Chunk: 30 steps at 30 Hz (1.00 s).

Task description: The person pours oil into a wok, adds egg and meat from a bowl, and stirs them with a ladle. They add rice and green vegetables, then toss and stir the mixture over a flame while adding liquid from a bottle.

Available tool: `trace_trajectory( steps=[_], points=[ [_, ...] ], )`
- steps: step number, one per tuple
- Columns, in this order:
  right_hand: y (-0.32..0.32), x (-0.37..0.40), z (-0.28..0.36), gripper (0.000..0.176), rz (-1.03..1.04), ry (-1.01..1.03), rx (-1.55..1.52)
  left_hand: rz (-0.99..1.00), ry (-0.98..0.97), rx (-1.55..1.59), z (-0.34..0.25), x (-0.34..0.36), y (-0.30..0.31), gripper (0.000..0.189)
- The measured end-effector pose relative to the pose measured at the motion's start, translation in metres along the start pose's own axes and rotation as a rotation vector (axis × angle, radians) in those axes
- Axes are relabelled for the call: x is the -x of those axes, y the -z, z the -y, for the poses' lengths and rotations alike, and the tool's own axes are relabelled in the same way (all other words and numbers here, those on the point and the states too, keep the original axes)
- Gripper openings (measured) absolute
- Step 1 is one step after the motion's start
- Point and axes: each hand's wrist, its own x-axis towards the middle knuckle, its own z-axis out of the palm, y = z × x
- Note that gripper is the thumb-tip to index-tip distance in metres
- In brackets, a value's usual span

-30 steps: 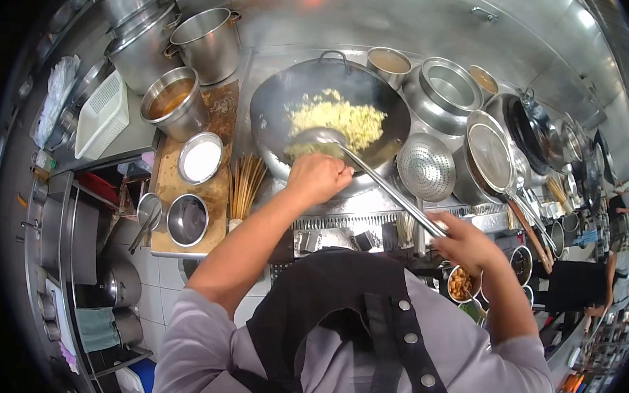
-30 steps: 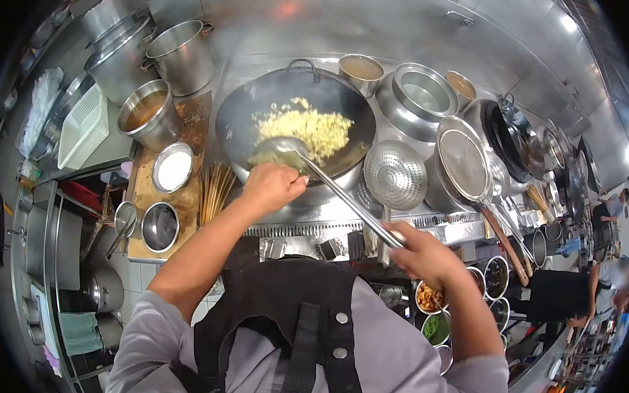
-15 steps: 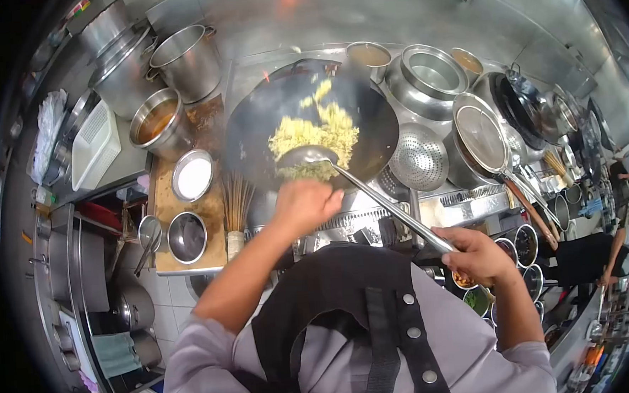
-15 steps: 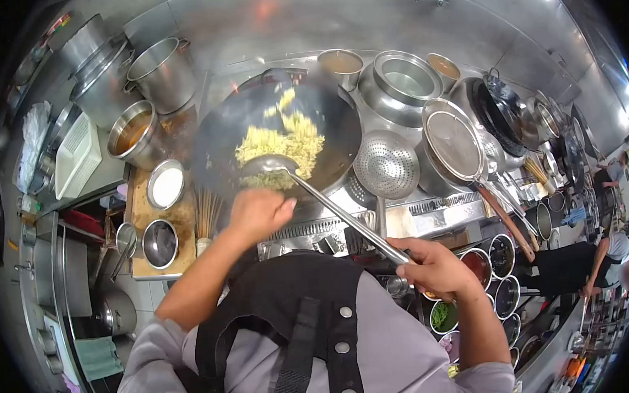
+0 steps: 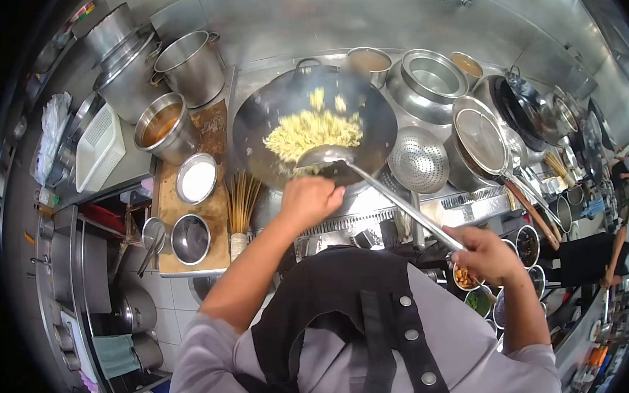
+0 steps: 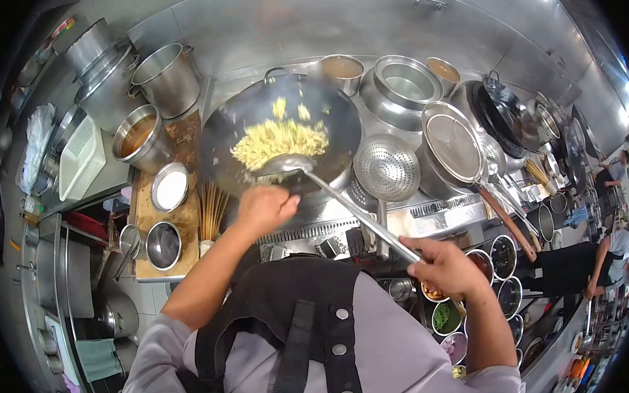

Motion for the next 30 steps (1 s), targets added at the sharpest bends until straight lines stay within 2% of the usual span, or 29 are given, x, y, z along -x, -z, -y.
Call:
trace_trajectory(
  steps=[2, 4, 6, 7, 8, 10, 11, 13, 14, 16, 17, 19, 20, 21, 23, 24, 25, 26, 28, 29, 30],
  points=[
    [-0.005, -0.019, 0.002, 0.058, -0.116, -0.002, 0.232, -0.162, -0.009, 0.024, 0.013, -0.008, -0.035, 0.044],
    [-0.021, -0.065, 0.007, 0.061, -0.171, 0.016, 0.178, -0.092, 0.014, -0.025, 0.007, 0.014, -0.044, 0.044],
    [-0.042, -0.122, -0.038, 0.06, -0.347, 0.362, 0.325, 0.019, 0.031, -0.101, -0.006, 0.054, -0.051, 0.041],
    [-0.048, -0.114, -0.031, 0.06, -0.318, 0.328, 0.297, 0.097, 0.014, -0.103, -0.014, 0.074, -0.044, 0.043],
    [-0.044, -0.093, -0.022, 0.06, -0.321, 0.333, 0.296, 0.072, -0.015, 0.073, -0.023, 0.084, -0.027, 0.043],
    [-0.03, -0.039, -0.014, 0.06, -0.033, 0.064, -0.124, 0.105, -0.032, -0.071, -0.028, 0.065, -0.005, 0.043],
    [-0.023, -0.025, -0.023, 0.06, -0.028, 0.061, -0.119, 0.078, -0.034, -0.068, -0.023, 0.046, 0.001, 0.043],
    [-0.011, -0.004, -0.04, 0.061, 0.103, -0.03, -0.312, 0.056, -0.021, -0.056, -0.01, 0.004, 0.0, 0.044],
    [-0.013, -0.008, -0.028, 0.061, 0.109, -0.031, -0.312, -0.023, -0.003, -0.02, -0.003, -0.007, -0.012, 0.044],
    [-0.024, -0.029, 0.009, 0.06, -0.016, -0.046, -0.016, -0.153, -0.002, -0.01, 0.014, -0.003, -0.046, 0.044],
    [-0.036, -0.052, 0.005, 0.06, -0.025, -0.044, -0.017, -0.103, 0.022, -0.035, 0.009, 0.007, -0.046, 0.044],
    [-0.054, -0.109, -0.023, 0.059, -0.169, 0.286, 0.094, -0.016, 0.017, -0.082, -0.004, 0.049, -0.049, 0.041],
    [-0.052, -0.102, -0.018, 0.059, -0.172, 0.288, 0.092, 0.072, 0.01, -0.081, -0.009, 0.075, -0.047, 0.041],
    [-0.051, -0.085, -0.006, 0.058, -0.137, 0.238, 0.056, 0.057, -0.028, 0.082, -0.019, 0.088, -0.029, 0.041],
    [-0.039, -0.044, 0.009, 0.056, -0.072, 0.094, -0.031, 0.021, -0.078, 0.034, -0.021, 0.069, -0.006, 0.041],
    [-0.029, -0.032, -0.007, 0.056, -0.072, 0.091, -0.028, -0.02, -0.122, -0.009, -0.02, 0.056, 0.002, 0.041],
    [-0.016, -0.019, -0.026, 0.056, -0.017, 0.075, -0.148, 0.012, -0.095, -0.082, -0.016, 0.034, 0.008, 0.042],
    [-0.01, -0.011, -0.035, 0.056, 0.041, 0.057, -0.268, -0.006, -0.078, -0.014, -0.005, 0.015, 0.007, 0.043],
    [-0.009, -0.015, 0.013, 0.057, -0.024, -0.073, 0.059, -0.172, -0.069, 0.045, 0.012, -0.005, -0.023, 0.043],
    [-0.019, -0.03, 0.023, 0.061, -0.066, 0.015, 0.188, -0.167, -0.068, 0.045, 0.014, 0.003, -0.031, 0.043],
    [-0.032, -0.061, 0.006, 0.061, -0.067, 0.014, 0.191, -0.14, -0.035, -0.011, 0.013, 0.013, -0.038, 0.042]
  ],
)
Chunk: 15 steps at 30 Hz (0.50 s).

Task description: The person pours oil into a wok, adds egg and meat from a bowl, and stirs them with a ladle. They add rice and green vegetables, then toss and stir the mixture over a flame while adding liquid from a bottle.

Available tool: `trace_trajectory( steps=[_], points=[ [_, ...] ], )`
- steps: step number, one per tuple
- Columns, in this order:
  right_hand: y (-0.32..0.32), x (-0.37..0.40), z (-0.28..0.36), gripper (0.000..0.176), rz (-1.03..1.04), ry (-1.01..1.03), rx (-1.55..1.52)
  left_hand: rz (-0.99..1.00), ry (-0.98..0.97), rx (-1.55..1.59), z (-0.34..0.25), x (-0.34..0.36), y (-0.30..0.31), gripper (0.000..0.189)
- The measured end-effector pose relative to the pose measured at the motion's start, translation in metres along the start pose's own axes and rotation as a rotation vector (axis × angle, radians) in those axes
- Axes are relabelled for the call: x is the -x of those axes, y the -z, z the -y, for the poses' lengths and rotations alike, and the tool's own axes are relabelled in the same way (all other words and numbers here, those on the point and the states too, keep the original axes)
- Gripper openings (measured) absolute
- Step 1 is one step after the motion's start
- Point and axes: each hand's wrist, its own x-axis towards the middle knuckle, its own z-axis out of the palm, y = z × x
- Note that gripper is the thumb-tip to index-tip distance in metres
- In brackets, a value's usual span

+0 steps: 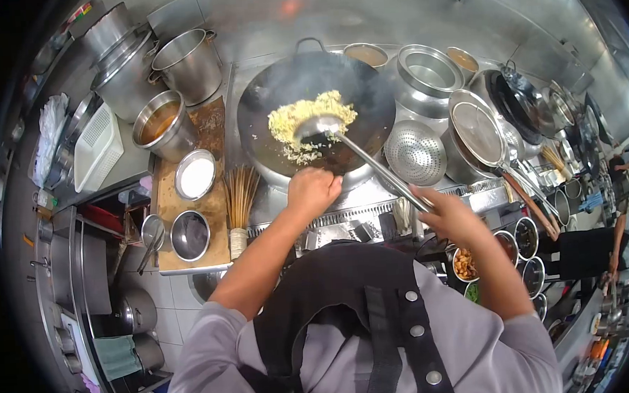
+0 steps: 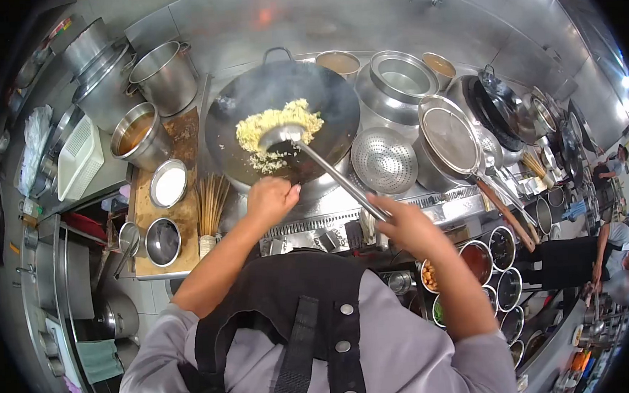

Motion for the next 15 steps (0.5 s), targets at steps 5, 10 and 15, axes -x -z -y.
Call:
trace_trajectory(
  steps=[5, 10, 15],
  points=[
    [-0.033, -0.022, -0.002, 0.055, -0.119, 0.152, -0.438, 0.22, -0.01, 0.091, -0.027, 0.049, 0.03, 0.042],
    [-0.057, -0.058, 0.012, 0.056, -0.201, 0.088, -0.59, 0.029, 0.063, -0.028, 0.01, -0.019, 0.007, 0.044],
    [-0.084, -0.11, 0.066, 0.051, 0.058, 0.028, -0.878, 0.024, 0.094, -0.011, 0.041, -0.044, -0.009, 0.037]
  ],
)
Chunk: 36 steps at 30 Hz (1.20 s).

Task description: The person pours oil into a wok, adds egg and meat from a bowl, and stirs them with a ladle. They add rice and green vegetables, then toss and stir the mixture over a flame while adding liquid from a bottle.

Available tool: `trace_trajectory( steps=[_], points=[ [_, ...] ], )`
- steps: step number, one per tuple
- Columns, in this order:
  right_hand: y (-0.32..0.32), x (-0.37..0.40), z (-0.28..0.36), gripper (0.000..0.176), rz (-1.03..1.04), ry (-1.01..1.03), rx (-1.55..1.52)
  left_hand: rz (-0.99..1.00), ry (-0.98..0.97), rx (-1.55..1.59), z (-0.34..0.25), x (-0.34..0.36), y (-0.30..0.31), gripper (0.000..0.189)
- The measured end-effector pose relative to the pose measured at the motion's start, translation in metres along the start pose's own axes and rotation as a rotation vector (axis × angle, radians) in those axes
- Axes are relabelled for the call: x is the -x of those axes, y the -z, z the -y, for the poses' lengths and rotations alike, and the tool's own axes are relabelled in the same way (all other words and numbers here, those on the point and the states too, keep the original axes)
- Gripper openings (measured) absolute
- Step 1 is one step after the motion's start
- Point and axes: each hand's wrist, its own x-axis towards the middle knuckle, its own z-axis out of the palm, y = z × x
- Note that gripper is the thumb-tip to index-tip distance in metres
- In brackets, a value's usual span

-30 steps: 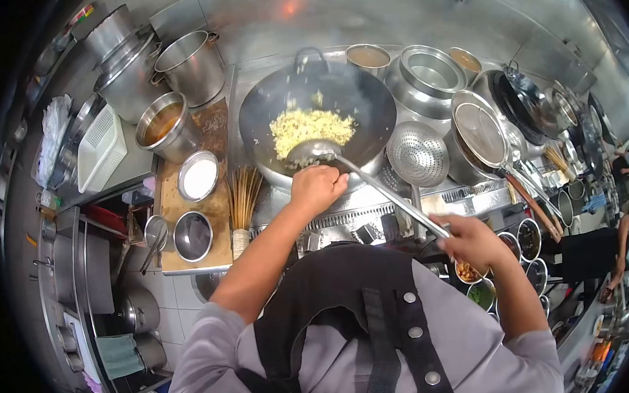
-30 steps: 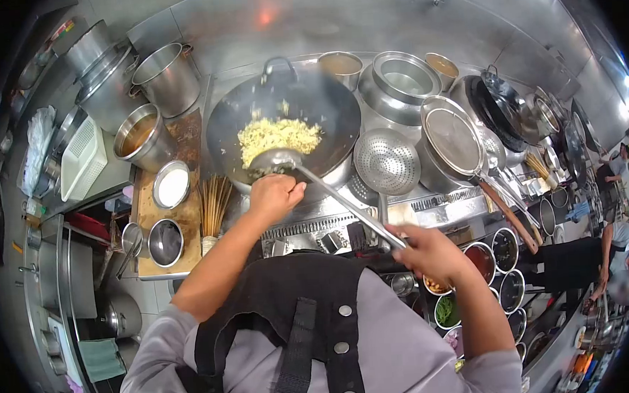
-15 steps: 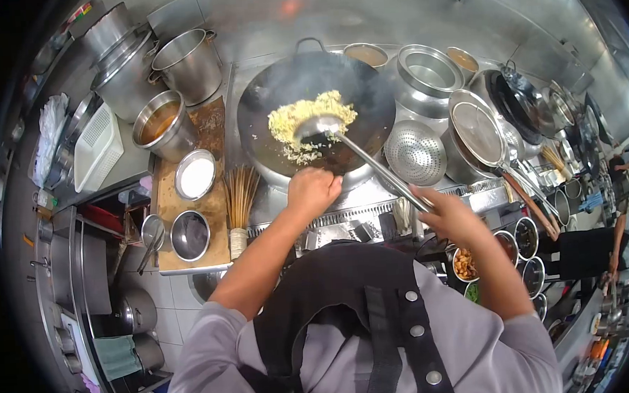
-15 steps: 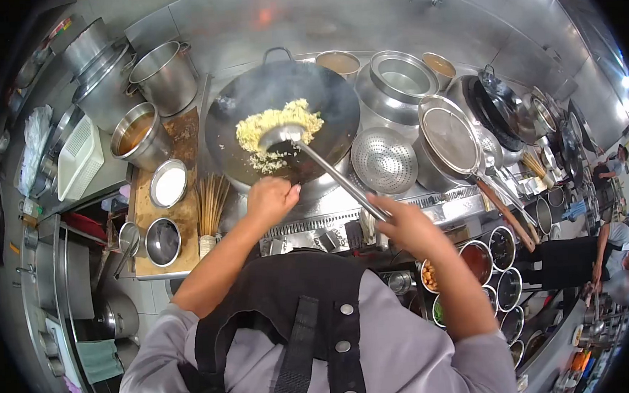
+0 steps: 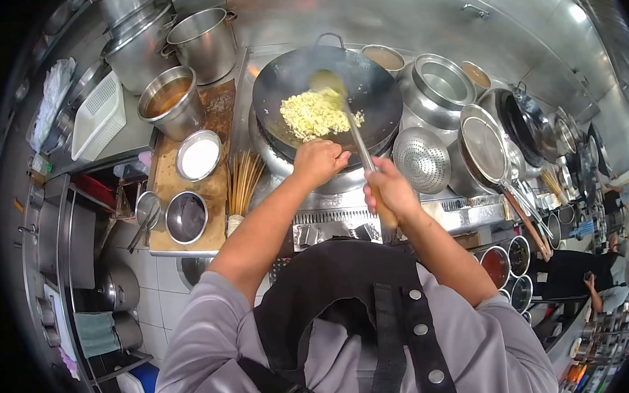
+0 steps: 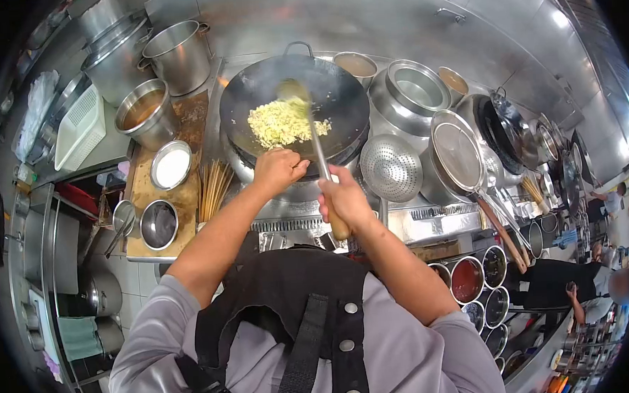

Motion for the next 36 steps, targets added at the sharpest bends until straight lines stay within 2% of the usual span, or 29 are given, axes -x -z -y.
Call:
trace_trajectory(
  steps=[3, 5, 8, 9, 11, 12, 13, 15, 17, 19, 21, 22, 23, 25, 26, 28, 29, 31, 33, 35, 36],
  points=[
    [-0.009, 0.015, 0.026, 0.052, 0.066, 0.076, 0.038, -0.021, -0.006, 0.006, 0.002, 0.004, 0.001, 0.034],
    [-0.008, 0.032, 0.023, 0.052, 0.04, 0.132, 0.117, -0.024, -0.01, -0.001, 0.004, 0.006, -0.003, 0.034],
    [0.013, 0.037, 0.023, 0.043, 0.175, -0.061, -0.438, -0.062, -0.037, -0.016, 0.01, 0.002, -0.008, 0.034],
    [0.019, 0.014, 0.011, 0.043, 0.176, -0.064, -0.437, -0.077, -0.057, -0.019, 0.011, 0.004, -0.011, 0.035],
    [0.027, -0.03, -0.007, 0.04, 0.109, -0.243, -0.426, -0.084, -0.074, 0.01, 0.014, 0.006, -0.015, 0.036],
    [0.017, -0.039, -0.008, 0.039, 0.041, -0.119, -0.05, -0.103, -0.089, 0.033, 0.015, 0.003, -0.016, 0.038],
    [0.008, -0.032, -0.004, 0.039, 0.043, -0.12, -0.045, -0.107, -0.085, 0.033, 0.014, 0.003, -0.015, 0.038],
    [-0.004, -0.004, 0.003, 0.04, -0.065, 0.091, 0.211, -0.072, -0.068, 0.037, 0.014, 0.003, -0.012, 0.038],
    [0.03, 0.022, 0.011, 0.041, 0.18, -0.048, -0.384, -0.059, -0.069, 0.001, 0.014, 0.003, -0.011, 0.036],
    [0.04, 0.009, 0.003, 0.041, 0.289, -0.147, -0.526, -0.039, -0.057, -0.029, 0.013, 0.004, -0.013, 0.035],
    [0.026, -0.032, -0.002, 0.042, 0.157, -0.179, -0.361, -0.021, -0.06, -0.016, 0.014, 0.003, -0.014, 0.035],
    [0.017, -0.046, 0.005, 0.043, 0.125, -0.056, -0.087, -0.04, -0.074, -0.01, 0.014, 0.003, -0.014, 0.035],
    [0.019, -0.042, 0.007, 0.043, 0.129, -0.056, -0.081, -0.045, -0.069, -0.012, 0.014, 0.002, -0.014, 0.035],
    [0.018, -0.009, 0.016, 0.043, -0.023, 0.113, 0.252, -0.053, -0.084, 0.027, 0.017, 0.003, -0.015, 0.038],
    [0.031, 0.026, 0.025, 0.044, 0.01, -0.015, 0.031, -0.05, -0.086, 0.03, 0.018, 0.003, -0.015, 0.038],
    [0.06, 0.07, 0.018, 0.042, 0.195, -0.097, -0.386, -0.083, -0.096, 0.01, 0.017, 0.004, -0.015, 0.038],
    [0.061, 0.066, 0.015, 0.042, 0.197, -0.11, -0.383, -0.079, -0.083, 0.011, 0.018, 0.005, -0.017, 0.038],
    [0.063, 0.047, 0.001, 0.038, 0.115, -0.368, -0.532, -0.087, -0.103, 0.026, 0.02, 0.003, -0.019, 0.038],
    [0.046, 0.018, 0.0, 0.033, 0.122, -0.301, -0.457, -0.079, -0.101, 0.032, 0.016, 0.002, -0.017, 0.038],
    [0.018, 0.016, 0.012, 0.031, 0.089, -0.06, -0.097, -0.057, -0.07, 0.038, 0.016, 0.004, -0.014, 0.038],
    [0.017, 0.031, 0.02, 0.033, 0.136, -0.119, -0.279, -0.055, -0.07, 0.034, 0.016, 0.005, -0.013, 0.038]
  ],
)
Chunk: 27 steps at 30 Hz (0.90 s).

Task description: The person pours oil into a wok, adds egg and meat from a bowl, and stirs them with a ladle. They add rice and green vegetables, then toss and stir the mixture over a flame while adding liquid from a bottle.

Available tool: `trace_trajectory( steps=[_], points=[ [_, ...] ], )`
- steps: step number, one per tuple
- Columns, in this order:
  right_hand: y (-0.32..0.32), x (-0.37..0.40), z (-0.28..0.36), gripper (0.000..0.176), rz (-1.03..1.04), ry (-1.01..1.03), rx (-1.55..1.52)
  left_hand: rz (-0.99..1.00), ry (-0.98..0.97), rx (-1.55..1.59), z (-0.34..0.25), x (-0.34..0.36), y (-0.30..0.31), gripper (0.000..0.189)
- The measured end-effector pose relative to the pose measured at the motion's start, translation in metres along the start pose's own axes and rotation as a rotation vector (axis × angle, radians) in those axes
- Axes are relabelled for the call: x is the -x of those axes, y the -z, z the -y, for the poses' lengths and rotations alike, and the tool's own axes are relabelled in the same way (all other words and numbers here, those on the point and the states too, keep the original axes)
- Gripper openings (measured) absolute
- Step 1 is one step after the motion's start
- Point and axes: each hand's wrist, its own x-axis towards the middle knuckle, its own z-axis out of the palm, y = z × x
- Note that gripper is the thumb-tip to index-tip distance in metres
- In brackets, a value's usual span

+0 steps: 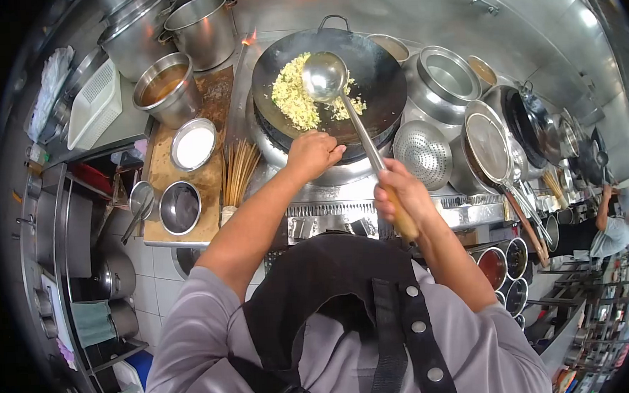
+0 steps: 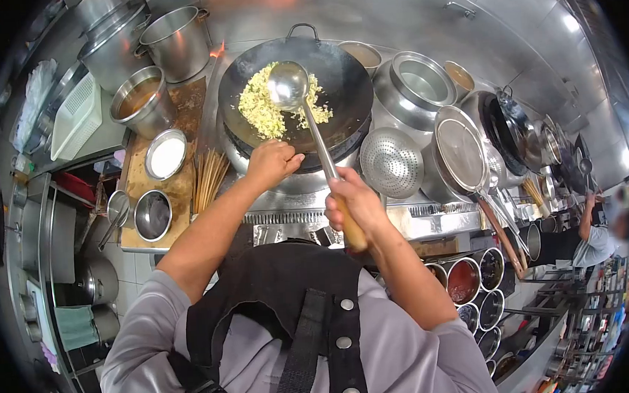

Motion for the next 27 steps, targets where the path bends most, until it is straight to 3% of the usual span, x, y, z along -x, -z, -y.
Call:
trace_trajectory(
  steps=[3, 5, 7, 8, 11, 13, 14, 16, 19, 23, 25, 27],
  points=[
    [0.028, -0.006, -0.006, 0.034, 0.144, -0.115, -0.249, -0.022, 0.001, -0.024, 0.002, -0.005, -0.001, 0.038],
    [0.024, -0.05, -0.014, 0.031, 0.041, -0.05, -0.127, -0.011, 0.007, -0.01, 0.002, 0.0, -0.004, 0.037],
    [-0.007, -0.075, -0.013, 0.031, -0.182, 0.184, 0.544, 0.006, 0.008, -0.031, 0.002, 0.0, -0.004, 0.036],
    [-0.006, -0.074, -0.009, 0.031, -0.176, 0.192, 0.541, 0.032, 0.005, -0.048, 0.003, 0.0, -0.003, 0.035],
    [0.034, -0.077, 0.017, 0.033, 0.13, 0.028, -0.276, 0.051, 0.005, -0.064, 0.001, -0.004, 0.004, 0.035],
    [0.038, -0.086, 0.026, 0.035, -0.05, 0.075, 0.044, 0.083, 0.023, -0.053, 0.0, -0.001, 0.003, 0.036],
    [0.035, -0.09, 0.02, 0.035, -0.048, 0.073, 0.045, 0.083, 0.026, -0.054, -0.001, 0.0, 0.004, 0.036],
    [0.022, -0.099, 0.01, 0.04, -0.183, 0.25, 0.523, 0.096, 0.01, -0.045, 0.002, -0.002, 0.006, 0.037],
    [0.024, -0.086, 0.003, 0.045, -0.155, 0.303, 0.256, 0.101, 0.022, -0.05, 0.003, -0.001, 0.006, 0.037],
    [0.018, -0.123, 0.014, 0.046, -0.358, 0.361, 0.567, 0.125, 0.009, -0.048, 0.005, -0.002, 0.002, 0.038],
    [0.009, -0.122, 0.02, 0.049, -0.328, 0.356, 0.643, 0.104, 0.011, -0.018, 0.004, -0.003, 0.003, 0.04],
    [0.007, -0.101, 0.017, 0.052, -0.19, 0.227, 0.959, 0.099, 0.002, -0.027, 0.006, -0.006, 0.003, 0.041]
  ],
)
